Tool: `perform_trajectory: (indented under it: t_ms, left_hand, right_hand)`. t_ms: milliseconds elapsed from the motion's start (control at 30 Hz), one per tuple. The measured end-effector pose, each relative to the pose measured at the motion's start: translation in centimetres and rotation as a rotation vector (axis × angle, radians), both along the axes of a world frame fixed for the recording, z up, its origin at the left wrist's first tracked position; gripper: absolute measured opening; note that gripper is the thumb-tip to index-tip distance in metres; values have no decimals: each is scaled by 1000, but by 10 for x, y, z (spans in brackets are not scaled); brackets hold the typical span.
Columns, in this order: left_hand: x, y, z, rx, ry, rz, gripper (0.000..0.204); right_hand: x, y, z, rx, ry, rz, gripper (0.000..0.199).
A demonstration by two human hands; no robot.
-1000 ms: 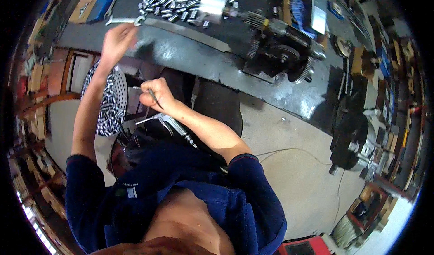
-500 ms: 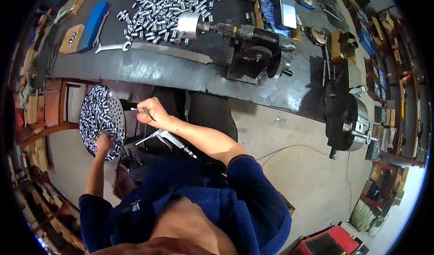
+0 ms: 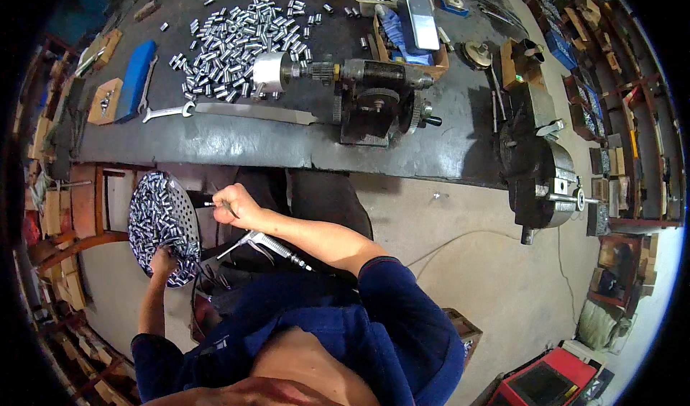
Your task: The person repeatedly picks small metal fasteners from a perforated tray and inserts them into a long metal rod held in the other hand. They then place the rod with the fastener onto a workbench surface. This cycle repeats continuously throughout the clip.
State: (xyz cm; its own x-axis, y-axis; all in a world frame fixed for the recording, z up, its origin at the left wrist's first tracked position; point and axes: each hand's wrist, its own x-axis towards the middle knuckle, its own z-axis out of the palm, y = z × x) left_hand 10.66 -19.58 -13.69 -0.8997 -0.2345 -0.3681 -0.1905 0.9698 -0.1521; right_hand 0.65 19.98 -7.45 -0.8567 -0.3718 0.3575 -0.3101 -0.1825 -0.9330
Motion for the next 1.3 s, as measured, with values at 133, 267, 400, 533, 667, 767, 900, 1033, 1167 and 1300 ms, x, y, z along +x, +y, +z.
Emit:
perform_trajectory:
  t_ms: [133, 267, 400, 533, 667, 767, 900, 1033, 1167, 1300]
  left_hand:
    - [-23, 26, 18, -136, -158, -44, 23]
    - [-31, 9, 4, -175, -232, -115, 25]
    - [-25, 18, 16, -206, -218, -112, 22]
    - [-25, 32, 16, -212, -139, -93, 21]
    - [-31, 37, 24, -194, -191, -170, 22]
    - [-33, 48, 34, -161, -68, -88, 20]
    - [-35, 53, 37, -132, -55, -18, 25]
    - [-31, 46, 26, -131, -151, -17, 25]
    - [-29, 45, 27, -108, -179, -25, 28]
    - [-27, 32, 20, -102, -203, -40, 29]
  right_hand:
    - [0, 2, 3, 10, 86, -22, 23]
    - [-3, 2, 1, 54, 105, -61, 21]
    - [-4, 4, 2, 51, 134, -109, 18]
    - [-2, 2, 3, 63, 113, -60, 18]
    - [1, 4, 6, 46, 92, -46, 18]
    - [0, 5, 7, 36, 46, -39, 19]
    - [1, 3, 7, 58, 23, -51, 17]
    - [2, 3, 8, 22, 8, -16, 17]
    - [0, 3, 1, 78, 37, -31, 19]
    - [0, 1, 1, 71, 34, -17, 21]
